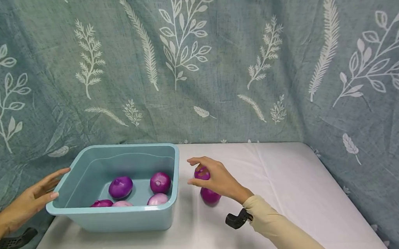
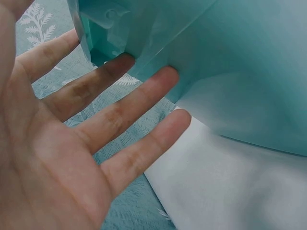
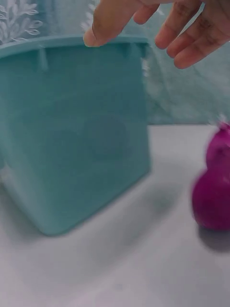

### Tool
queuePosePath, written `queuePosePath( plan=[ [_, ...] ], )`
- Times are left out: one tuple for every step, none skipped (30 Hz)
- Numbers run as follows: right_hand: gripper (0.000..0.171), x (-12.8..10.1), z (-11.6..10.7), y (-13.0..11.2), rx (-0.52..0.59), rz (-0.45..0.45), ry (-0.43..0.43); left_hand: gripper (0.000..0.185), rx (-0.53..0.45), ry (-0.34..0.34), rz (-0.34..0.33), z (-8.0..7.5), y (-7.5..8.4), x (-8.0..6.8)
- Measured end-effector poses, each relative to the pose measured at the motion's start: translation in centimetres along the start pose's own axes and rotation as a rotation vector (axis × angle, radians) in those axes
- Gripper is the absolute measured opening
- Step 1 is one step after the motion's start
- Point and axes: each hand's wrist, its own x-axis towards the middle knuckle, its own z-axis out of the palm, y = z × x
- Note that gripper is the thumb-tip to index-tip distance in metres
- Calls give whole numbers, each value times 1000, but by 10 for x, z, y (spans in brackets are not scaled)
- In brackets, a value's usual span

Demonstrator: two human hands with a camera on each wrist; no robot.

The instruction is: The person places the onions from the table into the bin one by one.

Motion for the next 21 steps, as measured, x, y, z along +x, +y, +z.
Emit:
queuePosePath(
  plan=[
    [60, -3, -1, 5, -13, 8, 1, 66, 4, 0, 4, 0, 0, 0],
    [60, -6, -2, 10, -18, 14, 0, 66, 5, -1, 7, 0, 0, 0],
    [60, -10, -3, 15, -25, 22, -2, 66, 5, -4, 10, 0, 0, 0],
    [61, -13, -3, 20, -34, 32, -5, 66, 6, -5, 12, -1, -1, 0],
    [61, -17, -4, 25, -42, 45, -11, 66, 7, -6, 13, -1, -1, 0],
    [62, -21, -5, 29, -52, 61, -18, 66, 6, -8, 12, -1, -1, 0],
    [63, -25, -5, 33, -57, 79, -25, 66, 5, -8, 11, -1, -1, 0],
    [64, -29, -6, 38, -70, 87, -30, 66, 5, -8, 9, -1, -2, 0],
    [64, -33, -6, 41, -81, 100, -35, 66, 7, -6, 6, 0, -2, 0],
    [65, -37, -6, 45, -90, 110, -38, 66, 11, -3, 4, 0, -2, 0],
    [65, -41, -6, 49, -97, 121, -40, 66, 13, -1, 1, 0, -3, 0],
    [65, -44, -6, 51, -105, 134, -41, 66, 15, 1, 0, 0, -3, 0],
    [65, -47, -6, 55, -116, 145, -39, 66, 18, 3, -1, 0, -4, 0],
    [65, -50, -6, 58, -127, 156, -37, 66, 20, 4, -2, 0, -4, 1],
    [65, -53, -6, 60, -139, 171, -36, 66, 20, 5, -1, 0, -4, 1],
    [65, -55, -6, 64, -150, 184, -33, 66, 16, 4, 0, 0, -4, 1],
    [65, -57, -6, 66, -161, 196, -31, 66, 9, 1, 1, 0, -4, 0],
    [65, -59, -5, 69, -173, 207, -29, 66, 8, 1, 2, 0, -3, 0],
    [66, -62, -4, 73, -179, 216, -28, 66, 10, 1, 1, 0, -3, 0],
    [67, -64, -3, 75, -182, 224, -28, 66, 11, 2, -1, 0, -2, 0],
    [68, -66, -2, 77, -188, 229, -28, 66, 12, 2, -3, 0, -2, 0]
  ],
)
